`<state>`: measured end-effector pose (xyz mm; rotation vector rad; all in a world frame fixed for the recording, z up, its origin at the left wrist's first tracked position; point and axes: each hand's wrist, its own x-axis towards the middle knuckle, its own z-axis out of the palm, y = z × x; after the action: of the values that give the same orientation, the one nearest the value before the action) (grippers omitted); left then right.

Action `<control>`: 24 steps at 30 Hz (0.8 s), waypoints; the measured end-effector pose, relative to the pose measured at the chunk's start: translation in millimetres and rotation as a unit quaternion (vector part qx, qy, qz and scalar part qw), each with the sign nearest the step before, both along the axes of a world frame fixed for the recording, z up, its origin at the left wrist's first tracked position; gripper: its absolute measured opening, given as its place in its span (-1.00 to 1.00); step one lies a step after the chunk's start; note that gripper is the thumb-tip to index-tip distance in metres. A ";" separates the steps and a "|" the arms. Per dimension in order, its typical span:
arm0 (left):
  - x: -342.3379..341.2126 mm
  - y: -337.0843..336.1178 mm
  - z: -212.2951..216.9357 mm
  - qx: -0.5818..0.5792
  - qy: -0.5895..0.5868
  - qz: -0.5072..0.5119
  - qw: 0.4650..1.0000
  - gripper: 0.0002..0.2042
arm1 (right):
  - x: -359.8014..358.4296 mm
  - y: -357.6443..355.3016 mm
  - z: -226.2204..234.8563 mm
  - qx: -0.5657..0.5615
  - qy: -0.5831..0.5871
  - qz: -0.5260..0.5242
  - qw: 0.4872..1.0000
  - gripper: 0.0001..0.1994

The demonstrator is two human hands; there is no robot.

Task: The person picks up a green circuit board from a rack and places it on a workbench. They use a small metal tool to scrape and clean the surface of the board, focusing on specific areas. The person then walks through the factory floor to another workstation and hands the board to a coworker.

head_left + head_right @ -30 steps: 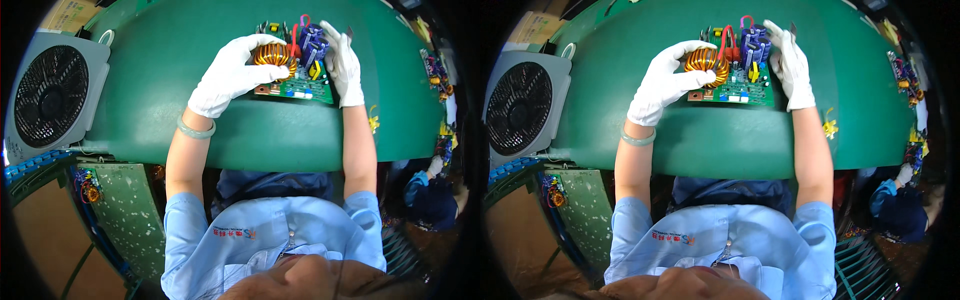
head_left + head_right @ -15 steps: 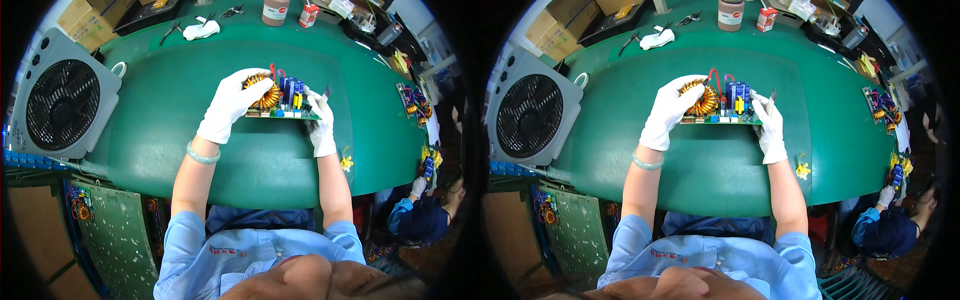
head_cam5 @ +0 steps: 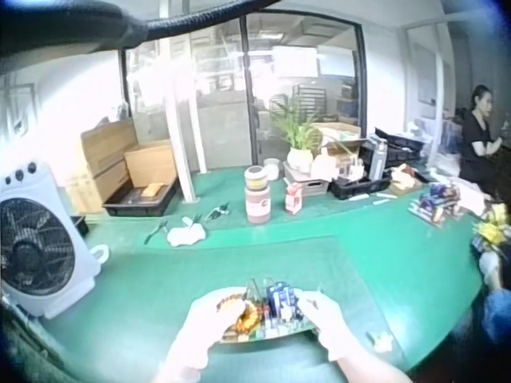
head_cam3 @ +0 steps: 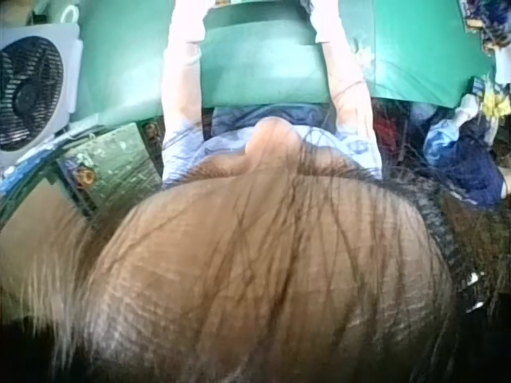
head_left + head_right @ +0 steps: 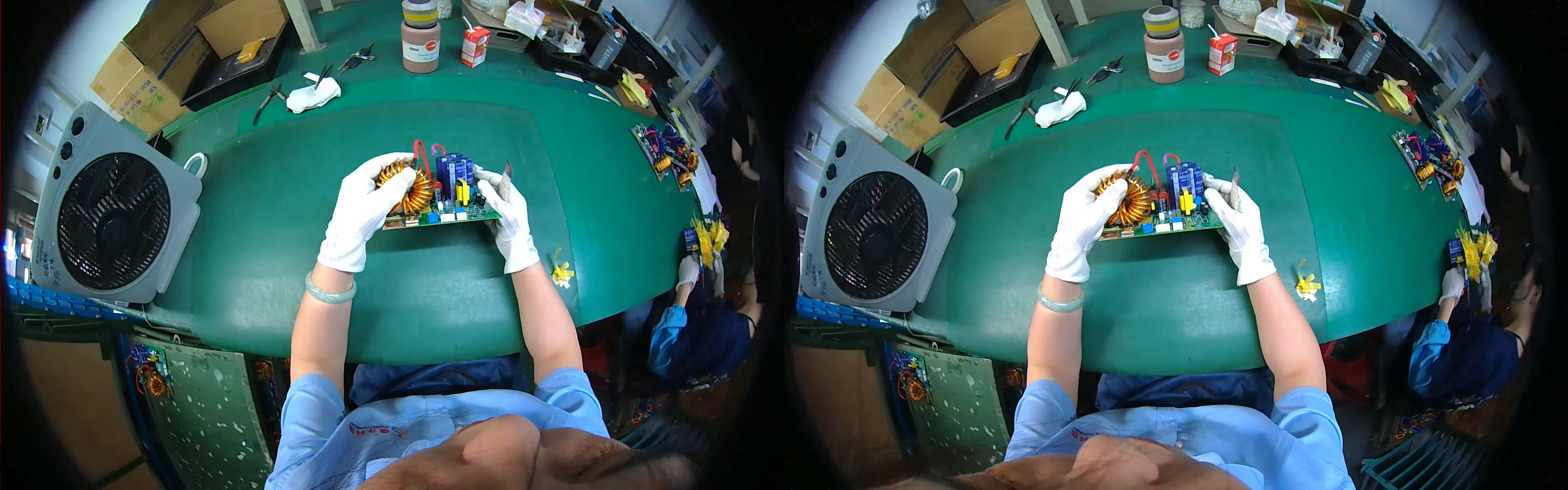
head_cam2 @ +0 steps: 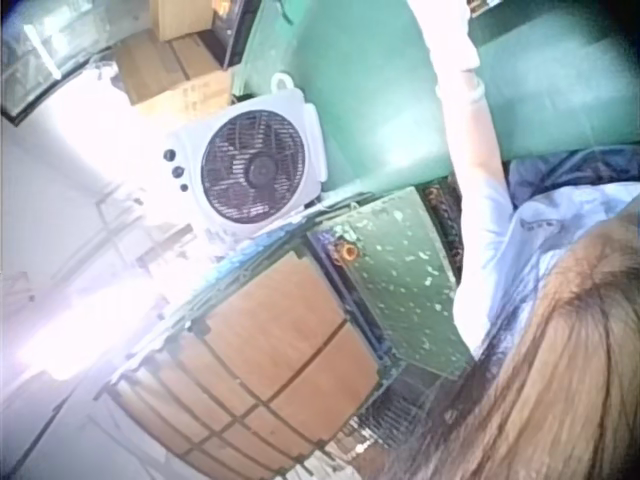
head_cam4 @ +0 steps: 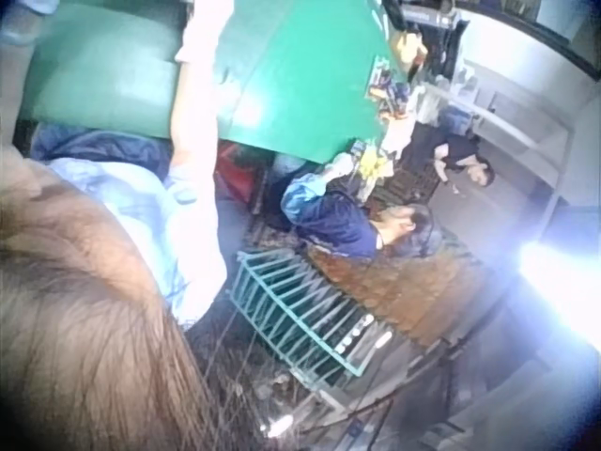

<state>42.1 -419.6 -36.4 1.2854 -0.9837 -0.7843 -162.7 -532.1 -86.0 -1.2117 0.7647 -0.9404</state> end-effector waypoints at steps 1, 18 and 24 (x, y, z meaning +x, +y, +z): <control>0.0 0.7 0.3 -0.002 0.002 0.002 1.000 -0.72 | -1.0 0.5 2.3 -0.025 0.001 -0.009 1.000 -0.70; -31.3 11.2 -3.9 -0.025 -0.147 0.028 0.988 -0.67 | -22.8 56.2 71.5 -0.558 0.218 0.033 0.800 -0.55; -34.9 13.0 -4.0 -0.061 -0.199 0.032 0.978 -0.65 | -25.6 53.0 59.8 -0.582 0.240 0.062 0.775 -0.57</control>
<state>7.2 -406.6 -40.4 1.3876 -1.2799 -0.4149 -188.4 -479.1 -26.2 -2.6429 0.4155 -1.0081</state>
